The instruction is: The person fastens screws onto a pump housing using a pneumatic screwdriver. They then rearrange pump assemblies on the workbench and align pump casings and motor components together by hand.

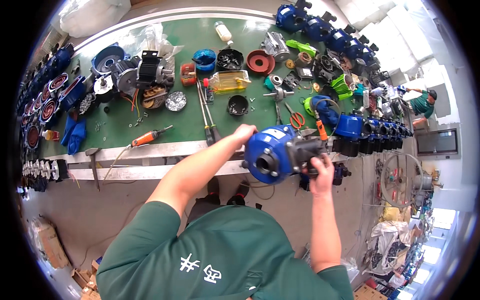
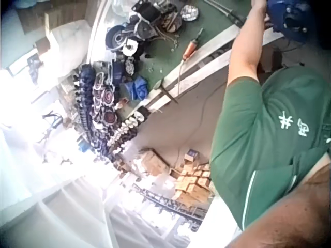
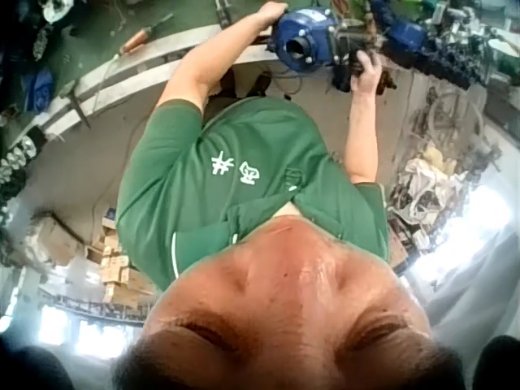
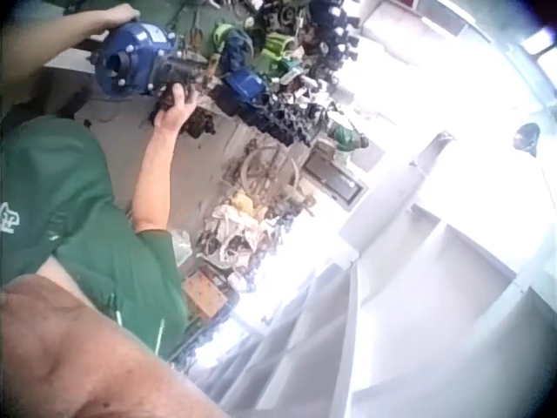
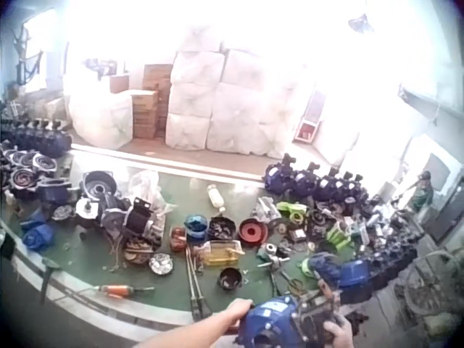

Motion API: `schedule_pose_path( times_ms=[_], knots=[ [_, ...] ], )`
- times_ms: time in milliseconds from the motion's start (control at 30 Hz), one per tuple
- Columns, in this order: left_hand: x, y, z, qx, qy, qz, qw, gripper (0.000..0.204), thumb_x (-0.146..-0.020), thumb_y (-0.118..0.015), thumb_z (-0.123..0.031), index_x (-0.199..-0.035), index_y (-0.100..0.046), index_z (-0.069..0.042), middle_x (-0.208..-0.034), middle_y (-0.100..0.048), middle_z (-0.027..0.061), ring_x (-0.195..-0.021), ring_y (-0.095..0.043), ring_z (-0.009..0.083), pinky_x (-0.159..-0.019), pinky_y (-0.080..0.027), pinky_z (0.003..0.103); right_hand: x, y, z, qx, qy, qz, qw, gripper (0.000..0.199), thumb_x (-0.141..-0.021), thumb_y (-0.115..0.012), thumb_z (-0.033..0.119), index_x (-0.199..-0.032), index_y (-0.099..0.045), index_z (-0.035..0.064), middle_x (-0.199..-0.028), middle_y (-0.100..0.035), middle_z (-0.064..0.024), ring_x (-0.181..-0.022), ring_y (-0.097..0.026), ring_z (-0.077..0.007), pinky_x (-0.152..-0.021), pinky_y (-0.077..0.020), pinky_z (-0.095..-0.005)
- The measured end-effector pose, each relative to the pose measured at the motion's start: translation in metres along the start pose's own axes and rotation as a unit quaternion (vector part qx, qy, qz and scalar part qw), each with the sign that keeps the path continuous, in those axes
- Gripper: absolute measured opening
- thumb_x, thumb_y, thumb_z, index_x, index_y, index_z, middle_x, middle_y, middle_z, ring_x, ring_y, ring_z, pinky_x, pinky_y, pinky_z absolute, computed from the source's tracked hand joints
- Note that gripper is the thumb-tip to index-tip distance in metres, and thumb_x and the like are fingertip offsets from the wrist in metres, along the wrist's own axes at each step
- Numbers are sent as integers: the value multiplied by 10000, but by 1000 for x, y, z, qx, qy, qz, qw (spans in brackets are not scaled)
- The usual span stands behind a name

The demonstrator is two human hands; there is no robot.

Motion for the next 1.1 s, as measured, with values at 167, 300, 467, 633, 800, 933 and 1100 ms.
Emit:
schedule_pose_path(
  times_ms=[167, 300, 467, 633, 800, 933, 1100],
  knots=[
    [12, 13, -76, 18, -102, 32, 994, 408, -943, -557, -331, -1210, -669, -43, -1229, -657, 83, -1081, -590, 203, -878, -481, 357, 9, -34, -56, -15, -6, -73, 997, 377, -843, -704, 17, -1148, -494, -48, -1023, -631, -148, -860, -677, -223, -684, -630, -366],
    [94, 18, -118, -9, -281, -9, 960, 358, -977, -528, -273, -1206, -668, -37, -1173, -668, 124, -1117, -597, 252, -995, -432, 345, 12, -47, -60, -13, -41, -51, 998, 441, -879, -685, 69, -1219, -418, -22, -1074, -614, -169, -850, -692, -258, -716, -630, -386],
    [193, -34, -158, -177, -460, -111, 863, 360, -902, -629, -230, -1231, -640, -84, -1222, -581, 164, -1200, -507, 344, -1025, -410, 431, 13, -61, -54, 8, -101, 49, 994, 529, -927, -709, 187, -1276, -346, 24, -1170, -585, -150, -918, -698, -243, -748, -614, -345],
    [212, -101, -187, -317, -517, -128, 785, 359, -848, -680, -248, -1176, -669, -101, -1199, -592, 149, -1176, -522, 342, -985, -428, 447, 18, -45, -60, 3, -108, 102, 989, 474, -966, -671, 266, -1288, -384, 70, -1150, -619, -97, -939, -682, -169, -798, -569, -316],
    [189, -120, -177, -428, -397, -81, 808, 249, -825, -687, -221, -1040, -698, -97, -1020, -641, 119, -966, -652, 330, -851, -522, 412, 8, -7, -81, 18, -127, 259, 957, 314, -950, -688, 217, -1176, -616, 11, -1053, -660, -78, -874, -669, -143, -766, -555, -305],
    [189, -101, -180, -412, -342, -189, 823, 191, -805, -669, -163, -966, -685, -60, -991, -630, 127, -916, -657, 322, -822, -522, 391, -39, 112, -111, 209, 32, -6, 977, 288, -939, -641, 182, -1135, -671, -27, -888, -715, -72, -812, -676, -146, -742, -537, -293],
    [190, -77, -185, -388, -343, -242, 820, 183, -792, -697, -125, -950, -675, -34, -961, -643, 129, -879, -668, 303, -799, -531, 361, -71, 155, -211, 117, -102, -6, 988, 360, -1003, -561, 222, -1272, -593, -15, -1024, -701, -113, -906, -660, -160, -791, -533, -310]
  ],
)
Point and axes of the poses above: each hand's wrist, its own x-axis away from the middle knuckle, its own y-axis out of the back of the hand, z = x × y, the point moved 8 cm from there along -x, towards the middle knuckle
